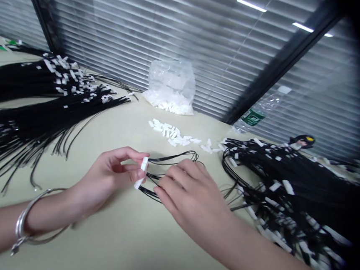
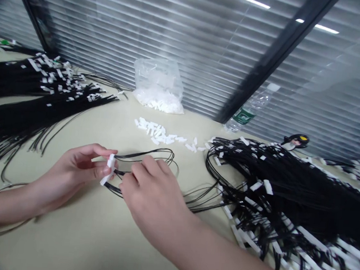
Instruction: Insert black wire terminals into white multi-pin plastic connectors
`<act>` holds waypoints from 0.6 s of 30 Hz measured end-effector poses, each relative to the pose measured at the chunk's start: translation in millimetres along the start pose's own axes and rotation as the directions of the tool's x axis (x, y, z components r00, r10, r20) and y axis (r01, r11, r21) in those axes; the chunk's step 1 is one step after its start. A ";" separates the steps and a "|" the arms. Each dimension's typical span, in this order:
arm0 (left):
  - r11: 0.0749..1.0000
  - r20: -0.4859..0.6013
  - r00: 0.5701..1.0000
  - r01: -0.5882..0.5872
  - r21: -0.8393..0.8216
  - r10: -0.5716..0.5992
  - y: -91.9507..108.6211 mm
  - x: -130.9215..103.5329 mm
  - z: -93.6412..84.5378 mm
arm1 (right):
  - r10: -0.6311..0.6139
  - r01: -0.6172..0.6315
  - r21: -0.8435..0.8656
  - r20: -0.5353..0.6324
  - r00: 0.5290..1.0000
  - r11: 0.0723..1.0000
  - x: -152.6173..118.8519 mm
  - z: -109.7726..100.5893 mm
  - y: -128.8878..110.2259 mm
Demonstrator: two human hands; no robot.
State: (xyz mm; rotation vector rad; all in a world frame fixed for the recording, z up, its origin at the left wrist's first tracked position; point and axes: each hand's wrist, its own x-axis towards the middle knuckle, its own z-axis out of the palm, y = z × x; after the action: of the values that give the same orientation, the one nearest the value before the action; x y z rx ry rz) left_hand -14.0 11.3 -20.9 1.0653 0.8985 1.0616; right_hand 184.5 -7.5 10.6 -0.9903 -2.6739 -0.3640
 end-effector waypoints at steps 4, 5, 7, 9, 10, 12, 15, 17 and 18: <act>0.997 -0.027 1.000 -0.011 0.076 0.013 1.0 -0.8 0.9 | 0.065 -0.078 0.149 0.096 0.993 0.986 4.4 -0.2 6.0; 0.995 -0.047 0.999 -0.018 0.095 0.022 1.2 -0.5 0.9 | 0.137 -0.161 0.245 0.112 0.984 0.956 6.0 -6.0 9.4; 0.993 -0.089 0.995 -0.030 0.112 0.041 1.6 0.8 0.3 | 0.240 -0.355 0.533 0.275 0.931 0.768 8.2 -22.3 19.6; 0.995 -0.119 0.992 -0.022 0.096 0.034 1.7 2.9 -1.0 | 0.145 -0.492 0.780 0.475 0.868 0.387 8.2 -40.4 35.0; 0.997 -0.130 0.991 -0.009 0.080 0.020 1.8 4.0 -1.7 | 0.116 -0.501 0.842 0.488 0.865 0.201 7.0 -48.9 44.4; 0.999 -0.151 0.988 0.022 0.049 -0.014 2.0 5.9 -2.9 | 0.239 -0.398 0.917 0.394 0.888 -0.031 2.1 -63.5 65.0; 0.998 -0.155 0.987 0.046 0.032 -0.041 2.2 7.3 -3.4 | 0.539 -0.220 0.975 0.170 0.825 0.030 -9.0 -79.7 93.1; 0.998 -0.150 0.988 0.051 0.036 -0.045 2.5 7.2 -3.1 | 0.595 -0.221 0.950 0.048 0.802 0.221 -15.6 -87.0 105.2; 0.998 -0.147 0.988 0.050 0.037 -0.044 2.7 7.0 -2.8 | 0.588 -0.236 0.922 0.011 0.808 0.306 -18.0 -89.6 108.7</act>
State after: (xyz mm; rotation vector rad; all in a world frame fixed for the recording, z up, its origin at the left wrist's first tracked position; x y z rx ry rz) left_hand -15.5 19.1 -19.6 1.0044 1.0626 1.0963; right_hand 284.0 32.9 103.5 -1.0254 -1.6745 0.8946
